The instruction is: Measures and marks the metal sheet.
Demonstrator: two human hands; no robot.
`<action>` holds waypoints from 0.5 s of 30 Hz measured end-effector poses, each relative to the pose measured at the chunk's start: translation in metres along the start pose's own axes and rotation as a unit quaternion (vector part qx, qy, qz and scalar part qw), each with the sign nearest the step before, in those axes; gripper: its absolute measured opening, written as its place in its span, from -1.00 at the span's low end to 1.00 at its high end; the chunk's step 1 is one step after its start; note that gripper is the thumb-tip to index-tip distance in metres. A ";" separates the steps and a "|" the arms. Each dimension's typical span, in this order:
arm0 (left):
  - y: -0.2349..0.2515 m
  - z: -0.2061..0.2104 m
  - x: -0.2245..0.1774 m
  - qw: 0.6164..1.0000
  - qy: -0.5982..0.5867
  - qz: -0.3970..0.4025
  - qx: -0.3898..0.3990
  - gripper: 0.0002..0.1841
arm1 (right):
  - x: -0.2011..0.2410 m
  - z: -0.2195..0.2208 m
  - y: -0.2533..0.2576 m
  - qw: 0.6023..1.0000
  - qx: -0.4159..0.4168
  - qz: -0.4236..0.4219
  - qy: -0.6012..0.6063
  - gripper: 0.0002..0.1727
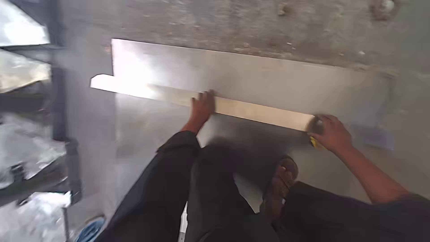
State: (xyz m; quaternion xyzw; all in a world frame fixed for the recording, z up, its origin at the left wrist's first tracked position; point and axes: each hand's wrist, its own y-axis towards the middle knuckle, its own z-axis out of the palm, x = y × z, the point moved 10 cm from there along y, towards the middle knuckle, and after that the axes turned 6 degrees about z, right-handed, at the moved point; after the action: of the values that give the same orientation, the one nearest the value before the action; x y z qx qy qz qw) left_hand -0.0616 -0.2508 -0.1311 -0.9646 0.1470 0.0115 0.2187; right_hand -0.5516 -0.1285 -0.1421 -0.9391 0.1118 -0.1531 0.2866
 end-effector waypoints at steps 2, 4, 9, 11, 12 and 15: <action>0.000 0.007 -0.012 0.999 0.020 0.023 0.018 -0.33 | -0.008 0.005 -0.005 1.000 0.011 0.017 -0.009 -0.07; 0.006 0.006 -0.008 0.998 0.057 0.019 0.020 -0.32 | -0.009 0.008 0.007 0.999 -0.004 0.009 -0.031 -0.06; 0.002 0.012 -0.008 0.995 0.093 0.011 0.034 -0.25 | -0.015 0.018 -0.004 0.999 -0.021 0.007 -0.042 -0.04; -0.001 0.015 -0.009 0.995 0.089 0.026 0.037 -0.34 | -0.020 0.021 -0.010 0.999 -0.037 0.004 -0.038 -0.05; -0.002 0.015 -0.008 0.996 0.079 0.030 0.036 -0.39 | -0.020 0.021 -0.011 0.998 -0.047 -0.009 -0.039 -0.07; -0.002 0.007 0.000 0.996 0.065 0.029 0.055 -0.54 | -0.018 0.012 -0.017 0.994 -0.078 -0.065 -0.044 -0.30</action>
State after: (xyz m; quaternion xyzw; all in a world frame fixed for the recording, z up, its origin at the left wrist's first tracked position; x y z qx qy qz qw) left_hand -0.0612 -0.2459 -0.1370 -0.9451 0.1896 -0.0533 0.2608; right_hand -0.5614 -0.1029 -0.1457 -0.9698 0.0493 -0.1210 0.2061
